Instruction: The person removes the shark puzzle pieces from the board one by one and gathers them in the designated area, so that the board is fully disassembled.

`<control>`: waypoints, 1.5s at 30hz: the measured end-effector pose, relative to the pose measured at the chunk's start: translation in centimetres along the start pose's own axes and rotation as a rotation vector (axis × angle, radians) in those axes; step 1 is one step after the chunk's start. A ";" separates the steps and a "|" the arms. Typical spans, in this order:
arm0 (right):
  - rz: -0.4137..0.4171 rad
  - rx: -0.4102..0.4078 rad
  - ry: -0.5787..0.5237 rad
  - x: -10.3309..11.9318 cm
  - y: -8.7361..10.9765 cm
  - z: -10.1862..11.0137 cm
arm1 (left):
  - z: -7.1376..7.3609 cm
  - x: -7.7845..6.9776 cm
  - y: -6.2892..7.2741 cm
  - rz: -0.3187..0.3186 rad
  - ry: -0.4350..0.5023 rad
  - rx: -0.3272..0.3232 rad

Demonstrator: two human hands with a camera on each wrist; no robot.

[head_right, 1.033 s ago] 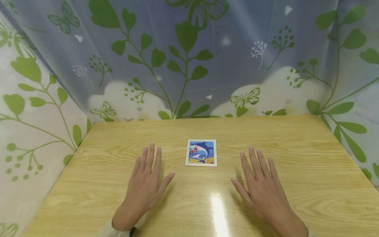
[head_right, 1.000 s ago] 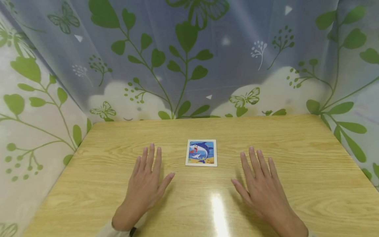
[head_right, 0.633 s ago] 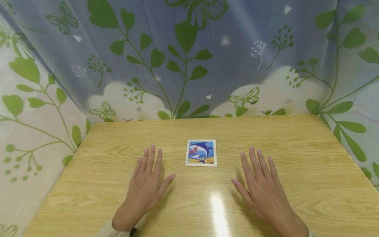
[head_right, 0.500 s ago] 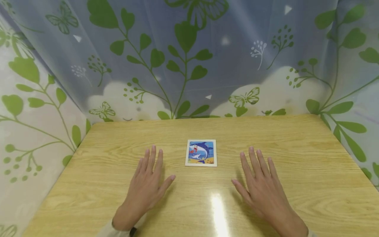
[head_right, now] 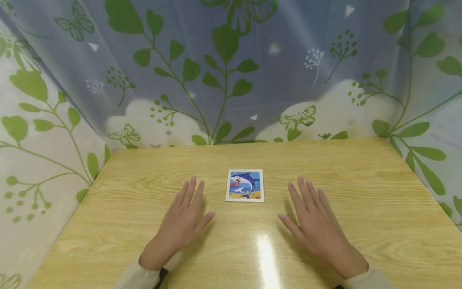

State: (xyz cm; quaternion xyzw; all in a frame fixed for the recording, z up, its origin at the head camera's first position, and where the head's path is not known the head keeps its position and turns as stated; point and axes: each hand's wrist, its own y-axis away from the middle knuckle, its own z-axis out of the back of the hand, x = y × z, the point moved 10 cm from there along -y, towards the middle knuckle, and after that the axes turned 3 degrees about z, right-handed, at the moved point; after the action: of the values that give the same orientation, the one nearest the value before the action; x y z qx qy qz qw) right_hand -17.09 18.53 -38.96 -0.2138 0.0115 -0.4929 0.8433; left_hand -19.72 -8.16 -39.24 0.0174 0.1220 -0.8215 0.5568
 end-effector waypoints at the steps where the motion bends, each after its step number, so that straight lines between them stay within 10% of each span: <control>1: 0.003 0.002 -0.006 0.0 -0.2 0.0 | 0.0 0.0 -0.2 -0.006 0.005 0.001; 21: 0.025 0.113 -0.160 1.3 -4.3 -2.4 | -3.7 -1.9 -4.9 -0.013 0.313 0.235; 45: 0.061 0.184 -0.221 3.3 -6.9 -5.3 | -6.1 -5.5 -4.7 -0.138 0.046 0.387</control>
State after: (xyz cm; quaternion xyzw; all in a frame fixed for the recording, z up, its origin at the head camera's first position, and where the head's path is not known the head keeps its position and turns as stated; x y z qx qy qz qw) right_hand -22.36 11.01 -40.57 -0.1881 -0.1204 -0.4395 0.8701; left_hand -22.60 -0.13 -43.35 0.1344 -0.0247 -0.8651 0.4827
